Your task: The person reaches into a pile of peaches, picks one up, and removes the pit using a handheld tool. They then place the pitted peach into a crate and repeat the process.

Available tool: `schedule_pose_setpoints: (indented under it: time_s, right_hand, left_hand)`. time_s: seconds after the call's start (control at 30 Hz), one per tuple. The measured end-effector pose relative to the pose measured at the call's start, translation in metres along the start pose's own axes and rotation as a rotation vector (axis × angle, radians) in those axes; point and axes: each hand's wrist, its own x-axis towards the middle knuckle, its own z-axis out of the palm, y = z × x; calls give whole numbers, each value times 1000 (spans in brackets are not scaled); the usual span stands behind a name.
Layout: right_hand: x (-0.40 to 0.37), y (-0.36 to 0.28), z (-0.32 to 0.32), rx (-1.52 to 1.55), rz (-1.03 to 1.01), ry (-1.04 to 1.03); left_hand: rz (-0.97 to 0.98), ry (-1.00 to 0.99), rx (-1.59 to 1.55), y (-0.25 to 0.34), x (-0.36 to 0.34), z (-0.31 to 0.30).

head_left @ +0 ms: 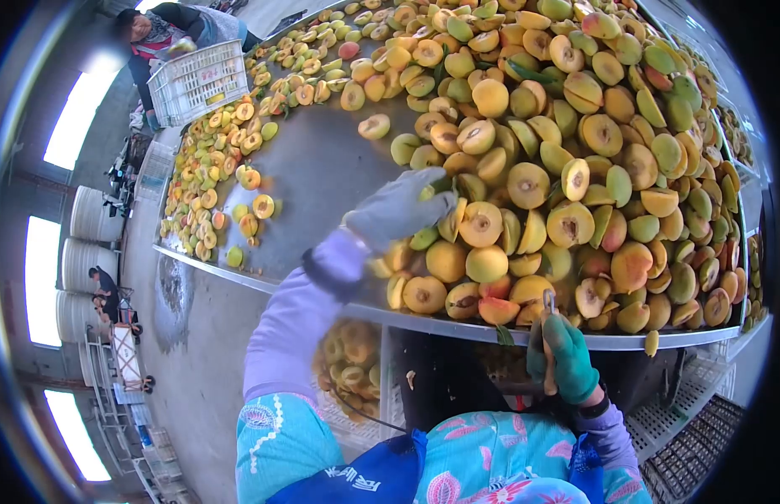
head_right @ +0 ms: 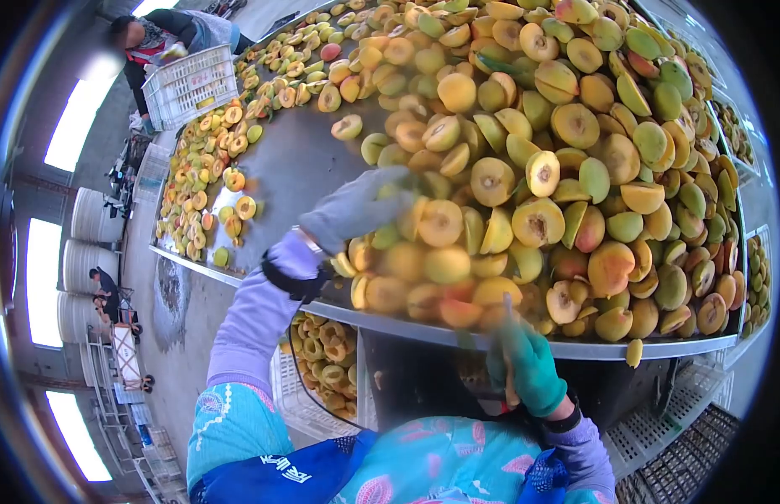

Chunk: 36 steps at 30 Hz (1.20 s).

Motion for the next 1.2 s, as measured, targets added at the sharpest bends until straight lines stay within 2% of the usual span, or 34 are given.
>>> schedule_pose_setpoints:
  time_s: [0.03, 0.1, 0.17, 0.23, 0.3, 0.4, 0.43, 0.47, 0.53, 0.57, 0.67, 0.73, 0.8, 0.87, 0.93, 1.0, 1.1, 1.17, 1.2]
  right_hand:
    - [-1, -9, 4, 31, 94, 50]
    - [1, -11, 0, 111, 158, 37]
    - [3, -13, -3, 202, 179, 26]
    - [13, -15, -15, 390, 234, -19]
    - [12, -6, -22, 534, 252, -98]
    - [15, -9, -21, 558, 275, -123]
    - [16, -8, -21, 562, 282, -121]
    - [16, -8, -22, 562, 292, -123]
    - [17, -12, -23, 544, 304, -123]
    - [17, -16, -21, 533, 304, -125]
    - [17, -14, -22, 544, 307, -141]
    - [18, -16, -21, 538, 310, -151]
    - [16, -12, -21, 548, 285, -164]
    - [16, -10, -23, 523, 256, -179]
    - [15, -13, -22, 526, 281, -179]
    - [15, -14, -22, 497, 298, -164]
    - [17, -12, -24, 600, 320, -138]
    - [17, -6, -26, 685, 326, -143]
    - [18, -9, -27, 616, 310, -164]
  left_hand:
    - [-75, -127, 118, 13, 2, -24]
    - [298, -122, -213, -43, 28, -54]
    - [-158, 217, -136, -77, 69, -79]
    - [-283, 508, 299, -155, 141, -94]
    - [-434, 599, 370, -196, 184, -86]
    - [-374, 719, 313, -204, 221, -63]
    - [-400, 549, 284, -209, 227, -61]
    - [-422, 379, 255, -176, 219, -67]
    - [-490, 347, 271, -196, 234, -55]
    - [-474, 332, 160, -197, 236, -54]
    - [-358, 166, -90, -200, 226, -40]
    - [-212, 60, -52, -176, 190, -32]
    - [-112, 98, 4, -162, 159, -4]
    - [-8, -6, -178, -114, 116, 7]
    - [72, -117, 14, -36, 85, -50]
    - [279, -158, -206, -77, 96, -76]
    - [199, 312, 543, -128, 143, -112]
    - [-7, 437, 540, -172, 209, -111]
    - [-137, 433, 443, -187, 234, -106]
